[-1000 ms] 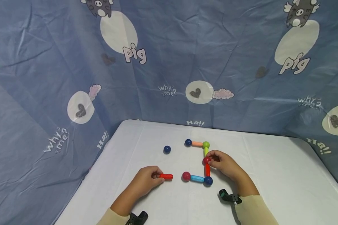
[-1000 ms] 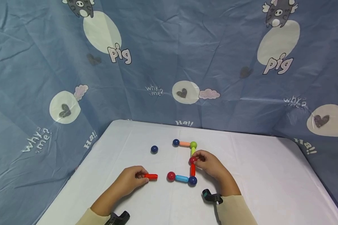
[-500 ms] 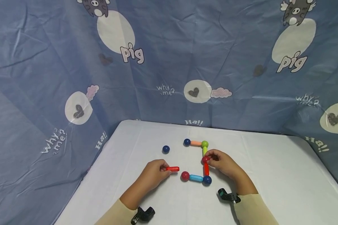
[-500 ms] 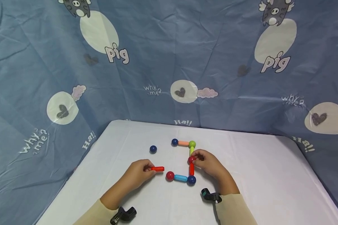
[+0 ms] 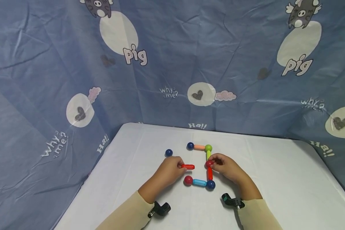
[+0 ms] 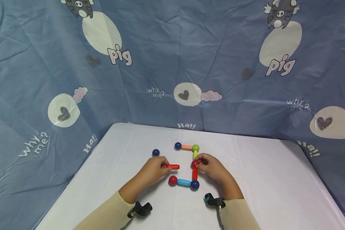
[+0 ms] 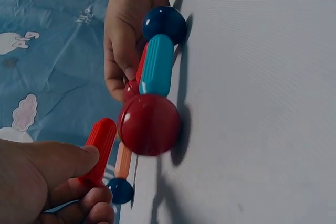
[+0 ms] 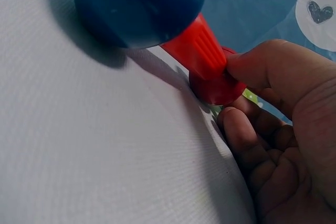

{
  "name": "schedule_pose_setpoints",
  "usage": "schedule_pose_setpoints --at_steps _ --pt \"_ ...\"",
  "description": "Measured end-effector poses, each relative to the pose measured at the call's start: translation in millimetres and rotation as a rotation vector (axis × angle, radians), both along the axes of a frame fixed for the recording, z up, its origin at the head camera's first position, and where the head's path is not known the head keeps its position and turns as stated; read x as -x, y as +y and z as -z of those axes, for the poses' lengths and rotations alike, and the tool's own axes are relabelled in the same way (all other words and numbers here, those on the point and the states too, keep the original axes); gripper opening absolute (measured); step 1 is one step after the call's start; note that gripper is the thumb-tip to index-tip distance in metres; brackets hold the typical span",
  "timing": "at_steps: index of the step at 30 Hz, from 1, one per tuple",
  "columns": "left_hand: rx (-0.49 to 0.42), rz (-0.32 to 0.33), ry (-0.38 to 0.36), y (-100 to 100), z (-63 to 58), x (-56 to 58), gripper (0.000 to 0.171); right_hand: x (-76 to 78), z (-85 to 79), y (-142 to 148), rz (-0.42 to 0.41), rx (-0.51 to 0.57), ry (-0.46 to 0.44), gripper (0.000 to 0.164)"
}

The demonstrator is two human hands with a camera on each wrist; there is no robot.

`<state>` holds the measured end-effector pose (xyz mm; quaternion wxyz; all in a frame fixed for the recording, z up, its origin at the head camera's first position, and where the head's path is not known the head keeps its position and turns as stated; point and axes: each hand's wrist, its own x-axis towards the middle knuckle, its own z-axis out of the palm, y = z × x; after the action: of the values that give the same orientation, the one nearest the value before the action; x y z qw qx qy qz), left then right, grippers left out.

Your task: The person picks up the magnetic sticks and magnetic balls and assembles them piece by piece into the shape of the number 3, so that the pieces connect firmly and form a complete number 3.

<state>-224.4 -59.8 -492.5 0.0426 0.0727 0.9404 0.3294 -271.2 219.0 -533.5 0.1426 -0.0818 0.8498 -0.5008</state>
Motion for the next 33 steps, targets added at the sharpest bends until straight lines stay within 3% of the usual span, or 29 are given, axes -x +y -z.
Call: schedule_pose_setpoints --at_steps 12,19,33 --pt "0.064 -0.014 -0.018 25.7 0.0 23.5 0.015 1.4 2.7 0.5 -0.016 0.029 0.019 0.029" --pt "0.050 -0.003 -0.055 33.2 2.0 26.2 0.013 3.1 3.5 -0.6 0.004 0.019 0.024 0.028" --pt "0.084 -0.018 -0.045 45.4 0.3 30.3 0.014 -0.6 1.3 -1.8 0.017 0.038 0.009 0.028"
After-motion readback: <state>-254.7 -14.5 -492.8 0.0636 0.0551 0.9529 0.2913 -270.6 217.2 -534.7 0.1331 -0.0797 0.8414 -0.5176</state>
